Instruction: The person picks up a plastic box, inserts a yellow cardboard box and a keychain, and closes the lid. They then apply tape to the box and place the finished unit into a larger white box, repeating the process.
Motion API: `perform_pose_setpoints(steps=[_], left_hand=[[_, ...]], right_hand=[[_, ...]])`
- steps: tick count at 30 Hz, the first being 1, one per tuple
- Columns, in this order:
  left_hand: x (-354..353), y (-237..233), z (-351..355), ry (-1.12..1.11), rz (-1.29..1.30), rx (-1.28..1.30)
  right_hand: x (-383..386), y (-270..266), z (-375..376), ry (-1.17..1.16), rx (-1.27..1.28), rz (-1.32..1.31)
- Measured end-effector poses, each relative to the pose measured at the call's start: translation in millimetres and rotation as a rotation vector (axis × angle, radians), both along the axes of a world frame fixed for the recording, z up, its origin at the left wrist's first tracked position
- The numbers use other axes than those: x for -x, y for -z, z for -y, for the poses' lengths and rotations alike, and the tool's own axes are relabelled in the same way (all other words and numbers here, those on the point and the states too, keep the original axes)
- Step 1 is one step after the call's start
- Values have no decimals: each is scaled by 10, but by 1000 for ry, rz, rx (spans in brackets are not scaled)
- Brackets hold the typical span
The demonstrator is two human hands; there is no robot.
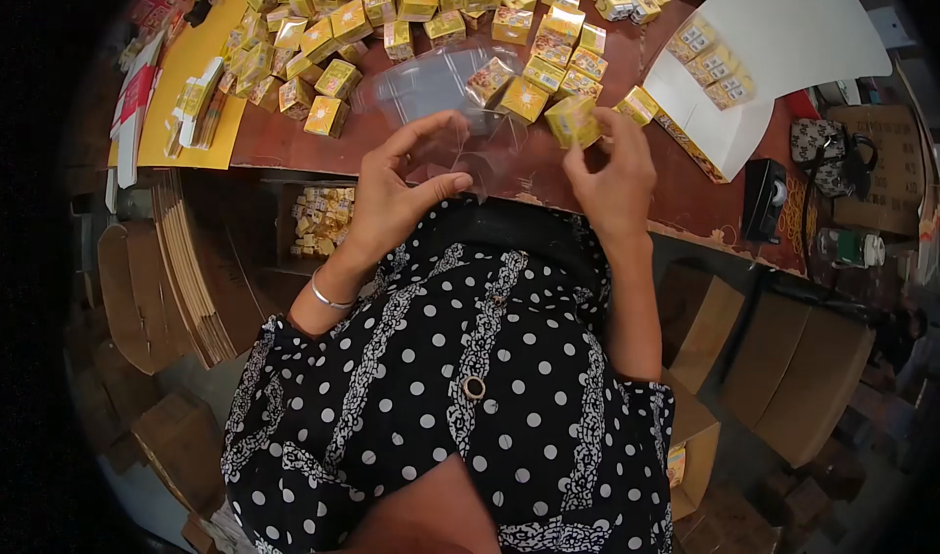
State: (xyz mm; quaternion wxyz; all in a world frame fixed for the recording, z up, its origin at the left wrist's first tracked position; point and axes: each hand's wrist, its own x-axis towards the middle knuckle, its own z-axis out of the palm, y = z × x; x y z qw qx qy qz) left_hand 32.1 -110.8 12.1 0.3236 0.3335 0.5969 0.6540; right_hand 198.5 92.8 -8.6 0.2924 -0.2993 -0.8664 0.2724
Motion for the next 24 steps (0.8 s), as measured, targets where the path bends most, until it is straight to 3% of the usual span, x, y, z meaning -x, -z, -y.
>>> perform_pose_setpoints(steps=[3, 4, 6, 10, 14, 19, 23, 24], left_hand=[[-29, -3, -41, 74, 103, -9], [-41, 1, -62, 125, 137, -22], [-72, -8, -106, 161, 103, -24], [-110, -30, -121, 171, 93, -41], [-135, -72, -96, 216, 113, 21], [-208, -74, -158, 225, 191, -190], [-255, -85, -190, 203, 204, -220], [-255, -86, -194, 210, 185, -220]], right_hand=[[-75, -412, 139, -121, 444, -561], [-73, -493, 165, -106, 441, -562], [-29, -647, 190, -344, 154, -476], [-26, -839, 163, -387, -268, -162], [-16, -915, 182, -459, -266, -66], [-10, -826, 113, -548, -241, -21], [-3, -794, 186, -506, -317, -38], [-9, -711, 244, -390, -38, -167]])
